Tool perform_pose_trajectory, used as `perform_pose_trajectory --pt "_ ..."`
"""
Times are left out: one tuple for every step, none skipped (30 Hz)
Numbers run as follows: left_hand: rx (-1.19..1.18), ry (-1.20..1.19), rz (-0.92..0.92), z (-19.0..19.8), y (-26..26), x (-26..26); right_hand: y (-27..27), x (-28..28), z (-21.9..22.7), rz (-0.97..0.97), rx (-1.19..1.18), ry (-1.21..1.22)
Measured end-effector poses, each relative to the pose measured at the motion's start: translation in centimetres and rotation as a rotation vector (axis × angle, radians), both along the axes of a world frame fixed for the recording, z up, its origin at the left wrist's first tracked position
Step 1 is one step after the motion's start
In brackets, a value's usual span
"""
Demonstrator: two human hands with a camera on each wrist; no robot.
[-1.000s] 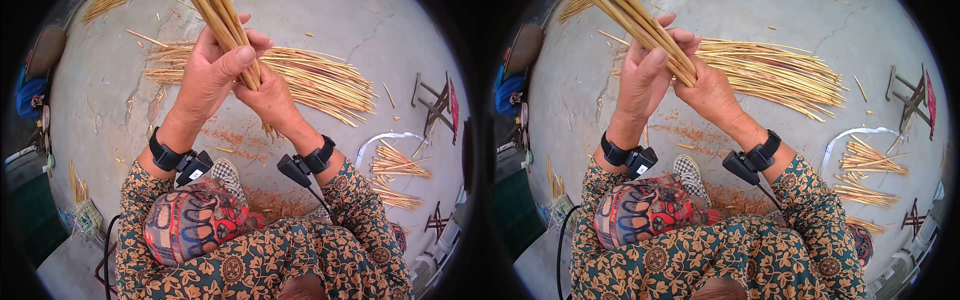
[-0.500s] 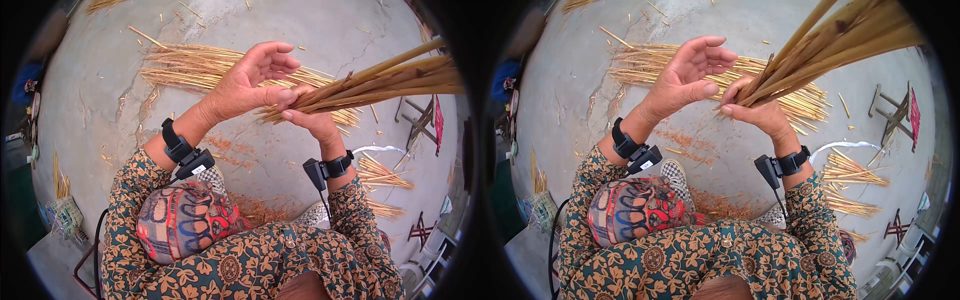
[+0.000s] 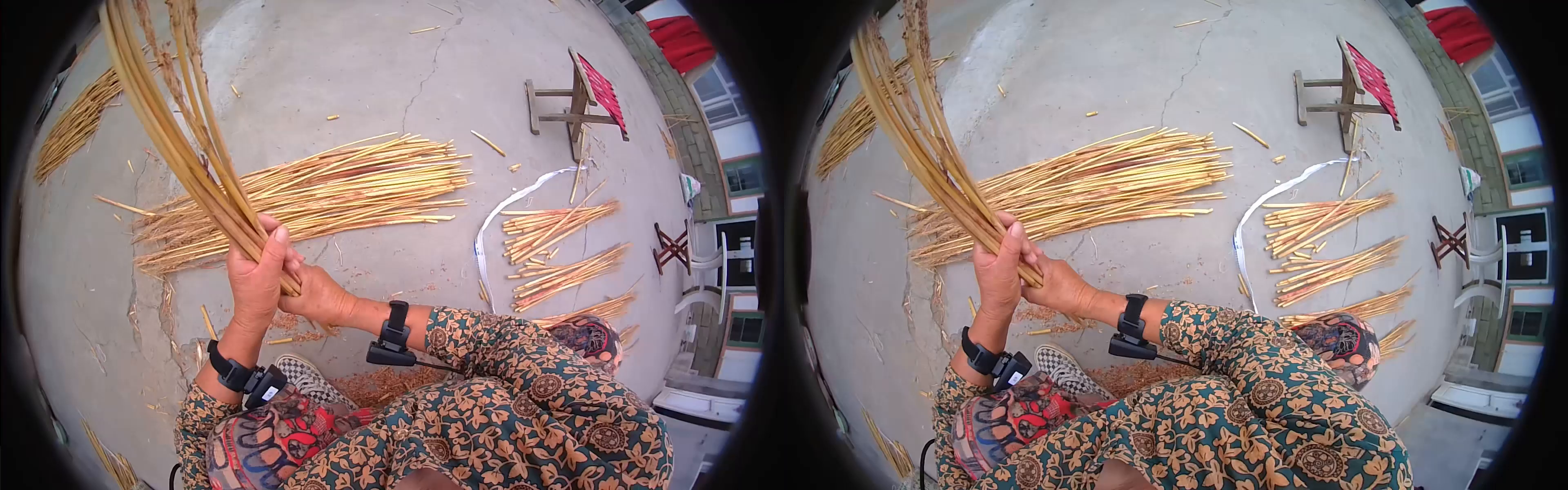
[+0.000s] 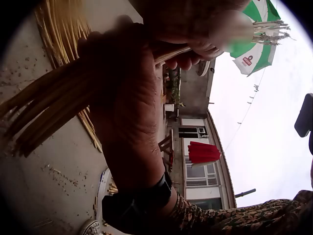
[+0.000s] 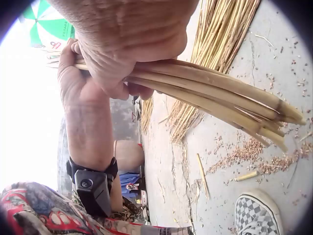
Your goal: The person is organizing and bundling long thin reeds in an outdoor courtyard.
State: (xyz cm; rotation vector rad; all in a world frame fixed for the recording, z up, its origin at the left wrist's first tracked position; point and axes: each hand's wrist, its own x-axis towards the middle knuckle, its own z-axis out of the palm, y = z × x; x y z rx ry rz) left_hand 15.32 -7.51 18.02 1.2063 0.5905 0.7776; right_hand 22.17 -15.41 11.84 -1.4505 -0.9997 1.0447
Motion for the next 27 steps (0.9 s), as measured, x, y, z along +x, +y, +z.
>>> perform_pose_trajectory --pt "0.000 -0.038 0.005 0.2 -0.1 -0.6 -0.7 -0.8 -0.1 -0.033 0.026 0.030" --pt "0.023 -0.038 -0.004 0.4 -0.2 -0.7 -1.1 -0.9 -0.1 -0.006 0.019 0.037" --pt "0.049 -0.039 -0.014 0.8 -0.3 -0.6 -1.3 -0.8 0.1 0.018 0.014 0.045" --pt "0.056 -0.027 -0.053 0.6 -0.2 -1.0 -1.4 -0.8 0.2 0.026 0.041 0.057" --pt "0.056 -0.006 -0.088 0.5 -0.1 -1.6 -1.4 -1.0 0.3 0.036 0.061 0.078" --pt "0.059 0.013 -0.115 0.7 -0.2 -1.5 -1.3 -1.0 0.4 0.054 0.083 0.097" --pt "0.140 0.012 -0.167 1.4 -0.3 -0.9 -1.2 -0.9 0.3 0.030 0.093 0.138" --pt "0.221 0.015 -0.212 2.4 -0.3 -0.5 -0.9 -0.9 0.3 0.012 0.104 0.184" --pt "0.304 0.019 -0.252 3.0 -0.3 -0.3 -0.8 -0.7 0.9 -0.001 0.118 0.232" --pt "0.300 0.082 -0.282 3.1 -0.1 -0.5 -0.8 -0.4 1.6 -0.075 0.184 0.382" --pt "0.316 0.058 -0.266 2.8 0.2 -0.8 -0.6 0.3 2.1 -0.112 0.190 0.420" --pt "0.325 0.033 -0.255 2.4 0.6 -0.8 -0.4 1.6 3.0 -0.155 0.191 0.460" --pt "0.331 0.014 -0.248 2.0 0.9 -0.9 -0.3 3.0 3.6 -0.202 0.193 0.505" --pt "0.332 0.125 -0.169 1.6 1.1 -1.2 0.3 4.6 3.8 -0.252 0.229 0.456" --pt "0.313 0.188 -0.187 0.8 1.8 -1.8 0.9 6.5 4.1 -0.297 0.267 0.404" --pt "0.294 0.255 -0.202 -0.2 2.7 -2.5 0.9 8.6 5.5 -0.341 0.319 0.359" --pt "0.277 0.325 -0.215 -0.8 3.0 -2.9 0.8 10.6 7.5 -0.382 0.370 0.315" --pt "0.280 0.309 -0.197 -1.0 2.6 -3.1 0.5 12.3 9.4 -0.419 0.407 0.296" --pt "0.268 0.323 -0.235 -1.3 2.6 -3.2 0.2 14.2 10.8 -0.453 0.438 0.281" --pt "0.255 0.340 -0.269 -1.7 2.9 -3.5 0.3 16.2 11.6 -0.476 0.493 0.278" --pt "0.242 0.355 -0.301 -2.0 3.2 -3.9 0.3 18.4 12.2 -0.498 0.548 0.274" --pt "0.221 0.388 -0.320 -2.0 3.4 -4.3 0.0 20.8 12.9 -0.547 0.576 0.251" --pt "0.203 0.416 -0.336 -1.9 3.5 -4.7 -0.6 23.4 13.8 -0.594 0.606 0.223" --pt "0.187 0.442 -0.353 -1.9 3.7 -5.0 -1.7 26.3 14.7 -0.646 0.624 0.153" --pt "0.178 0.467 -0.365 -2.3 4.0 -5.5 -3.2 29.1 15.5 -0.697 0.641 0.082" --pt "0.168 0.490 -0.373 -2.9 4.4 -6.2 -4.9 31.3 16.4 -0.743 0.656 0.067" --pt "0.156 0.518 -0.380 -3.2 4.4 -6.8 -7.0 33.0 17.1 -0.787 0.668 0.056"
